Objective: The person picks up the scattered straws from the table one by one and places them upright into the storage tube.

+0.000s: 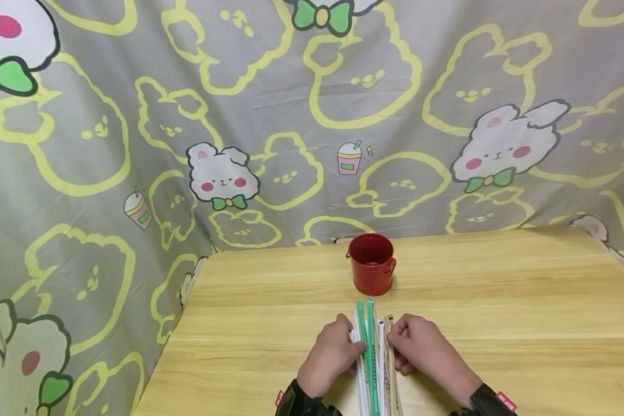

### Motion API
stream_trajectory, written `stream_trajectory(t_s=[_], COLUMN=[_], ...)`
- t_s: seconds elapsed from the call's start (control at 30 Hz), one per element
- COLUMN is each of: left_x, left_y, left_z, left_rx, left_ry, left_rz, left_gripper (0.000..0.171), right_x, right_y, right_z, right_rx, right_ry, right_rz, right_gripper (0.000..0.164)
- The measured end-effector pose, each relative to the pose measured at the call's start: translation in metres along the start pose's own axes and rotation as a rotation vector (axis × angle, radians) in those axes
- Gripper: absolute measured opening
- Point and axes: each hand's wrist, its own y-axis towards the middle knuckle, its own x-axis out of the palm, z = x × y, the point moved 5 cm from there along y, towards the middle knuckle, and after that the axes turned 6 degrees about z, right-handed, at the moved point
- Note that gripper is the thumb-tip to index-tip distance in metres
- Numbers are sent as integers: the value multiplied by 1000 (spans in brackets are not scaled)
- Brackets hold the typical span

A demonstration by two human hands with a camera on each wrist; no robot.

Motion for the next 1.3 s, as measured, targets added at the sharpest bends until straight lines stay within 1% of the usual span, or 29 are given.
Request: stream_trajectory(t_s=[0.13, 0.23, 0.3, 0.43, 0.53, 0.63, 0.8, 0.9, 1.03, 1.1, 1.17, 1.3], left_x=[-1, -2, -2, -2, -2, 0, 3, 3, 4, 4, 5, 7], left_y=[0, 0, 0, 2, 2, 2, 0, -2, -2, -2, -3, -4], left_z=[-1, -1, -1, -1, -1, -1, -1, 1, 2, 2, 3, 3], left_rx=[-8, -11, -17, -38, -49, -44, -24, -23, -29, -32, -30, -34], left_ry=[-7, -21, -30, -25, -10, -5, 13, 22, 34, 46, 63, 72], left_rz=[-11, -15, -18, -31, -33, -28, -8, -2, 3, 5, 7, 5], left_gripper=[27, 27, 27, 28, 29, 28, 24, 23, 25, 26, 26, 25], right_x=[-6, -10, -13, -17, -18, -20, -24, -29, -41, -48, -56, -73], right_y=[2, 2, 2, 5, 6, 7, 6, 6, 5, 4, 4, 5], right_z=[-3, -6, -8, -9, -9, -11, -21, -30, -43, -50, -57, -71], right_rx=[-18, -41, -53, -71, -75, -94, -157, -178, -200, -222, -269, -374], right_ry=[44, 91, 131, 163, 165, 184, 234, 249, 273, 292, 325, 449], right_rz=[14, 22, 20, 11, -3, -21, -51, -45, -8, 27, 76, 232], right_gripper=[5, 10, 21, 48, 58, 56, 46, 45, 46, 44, 41, 31])
